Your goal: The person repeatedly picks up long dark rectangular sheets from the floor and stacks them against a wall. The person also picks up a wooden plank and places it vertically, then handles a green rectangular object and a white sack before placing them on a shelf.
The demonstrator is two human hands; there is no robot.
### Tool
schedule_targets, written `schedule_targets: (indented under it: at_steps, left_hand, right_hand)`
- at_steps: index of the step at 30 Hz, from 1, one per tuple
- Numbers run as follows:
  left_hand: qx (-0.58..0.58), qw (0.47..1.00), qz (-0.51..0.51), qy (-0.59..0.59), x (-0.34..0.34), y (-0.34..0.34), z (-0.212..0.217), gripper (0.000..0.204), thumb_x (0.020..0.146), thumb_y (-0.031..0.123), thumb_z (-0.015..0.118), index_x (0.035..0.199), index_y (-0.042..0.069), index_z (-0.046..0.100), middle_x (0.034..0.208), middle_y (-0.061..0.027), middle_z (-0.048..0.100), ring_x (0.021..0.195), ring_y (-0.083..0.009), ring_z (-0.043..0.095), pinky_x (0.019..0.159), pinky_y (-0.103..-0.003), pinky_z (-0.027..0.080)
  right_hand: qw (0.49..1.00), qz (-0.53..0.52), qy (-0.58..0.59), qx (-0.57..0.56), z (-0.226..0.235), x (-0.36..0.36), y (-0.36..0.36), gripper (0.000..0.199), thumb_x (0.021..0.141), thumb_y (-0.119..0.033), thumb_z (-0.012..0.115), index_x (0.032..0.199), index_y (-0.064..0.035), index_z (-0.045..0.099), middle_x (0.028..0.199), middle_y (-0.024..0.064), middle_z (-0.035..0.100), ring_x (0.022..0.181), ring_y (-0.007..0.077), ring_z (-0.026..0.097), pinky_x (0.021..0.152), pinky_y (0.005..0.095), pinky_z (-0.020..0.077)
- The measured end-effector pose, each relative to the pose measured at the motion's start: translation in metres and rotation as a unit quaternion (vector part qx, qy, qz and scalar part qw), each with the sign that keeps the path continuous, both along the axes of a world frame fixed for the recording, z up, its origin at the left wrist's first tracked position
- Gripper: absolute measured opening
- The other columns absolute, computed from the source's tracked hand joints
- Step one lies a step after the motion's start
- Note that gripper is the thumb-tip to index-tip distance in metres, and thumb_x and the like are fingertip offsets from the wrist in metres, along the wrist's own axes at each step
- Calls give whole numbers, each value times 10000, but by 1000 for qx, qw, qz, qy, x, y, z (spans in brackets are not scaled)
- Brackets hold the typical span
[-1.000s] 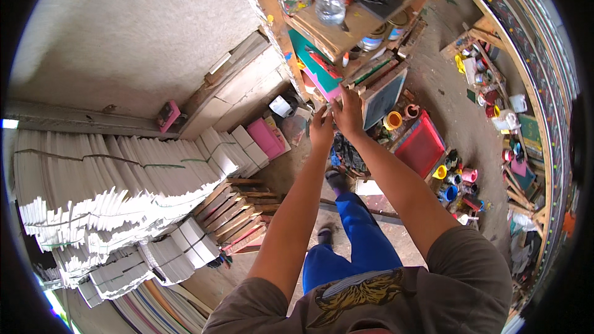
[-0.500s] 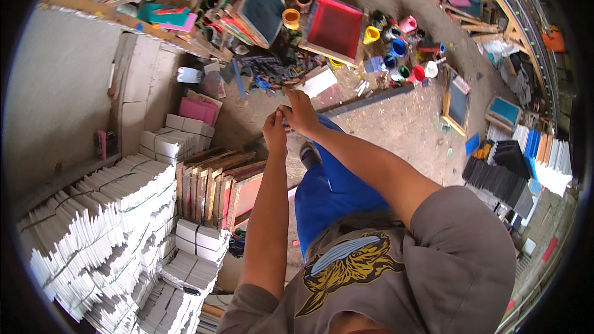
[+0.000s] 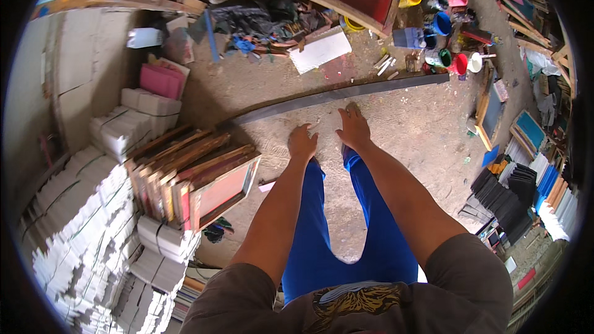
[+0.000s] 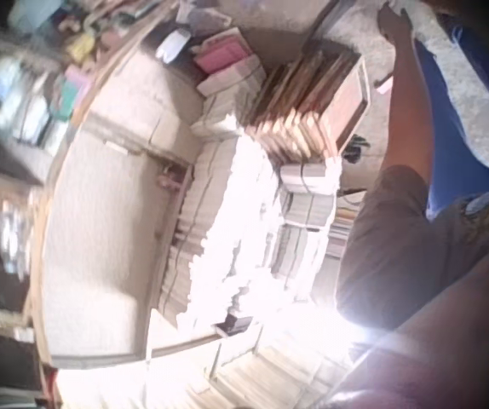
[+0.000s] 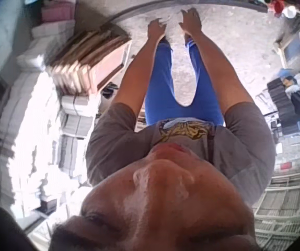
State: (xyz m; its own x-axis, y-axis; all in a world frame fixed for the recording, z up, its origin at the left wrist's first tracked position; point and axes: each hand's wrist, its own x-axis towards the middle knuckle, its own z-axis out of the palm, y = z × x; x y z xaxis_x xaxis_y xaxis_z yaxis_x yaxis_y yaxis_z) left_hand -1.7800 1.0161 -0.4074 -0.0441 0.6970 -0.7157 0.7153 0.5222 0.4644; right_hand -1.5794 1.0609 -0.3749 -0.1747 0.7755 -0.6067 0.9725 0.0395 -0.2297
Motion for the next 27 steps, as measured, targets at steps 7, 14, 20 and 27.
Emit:
schedule_targets:
  at_steps: [7, 14, 20, 27]
  left_hand:
    - [29, 970, -165, 179, 9, 9, -167, 786, 859, 350, 784, 1516, 151, 402, 1554, -185, 402, 1488, -377, 313, 1175, -531, 336]
    - [44, 918, -311, 243, 8, 22, -223, 784, 882, 373, 773, 1527, 145, 389, 1489, -175, 467, 1403, -368, 438, 1137, -513, 372]
    - [74, 930, -322, 161, 12, 12, -185, 547, 872, 512, 742, 1241, 131, 608, 1282, -133, 591, 1203, -331, 572, 1065, -518, 412]
    - [183, 918, -338, 101, 47, 32, -24, 579, 827, 618, 725, 1098, 110, 670, 1044, -118, 677, 1051, -339, 619, 996, -522, 428]
  right_hand:
    - [987, 118, -82, 76, -221, 54, 9, 686, 903, -235, 660, 1530, -125, 406, 1483, 143, 494, 1357, 323, 497, 1066, 488, 463]
    - [976, 149, -70, 144, -277, 84, 6, 438, 945, -203, 596, 1373, -115, 567, 1278, 119, 626, 1289, 306, 541, 1035, 497, 480]
    - [995, 84, 41, -25, -201, 89, 15, 286, 901, -283, 696, 1149, -154, 635, 1078, 73, 670, 1121, 275, 619, 945, 469, 488]
    - [969, 18, 212, 122, -44, 135, -21, 267, 893, -372, 697, 1096, -200, 677, 949, 28, 673, 1009, 257, 645, 830, 447, 466]
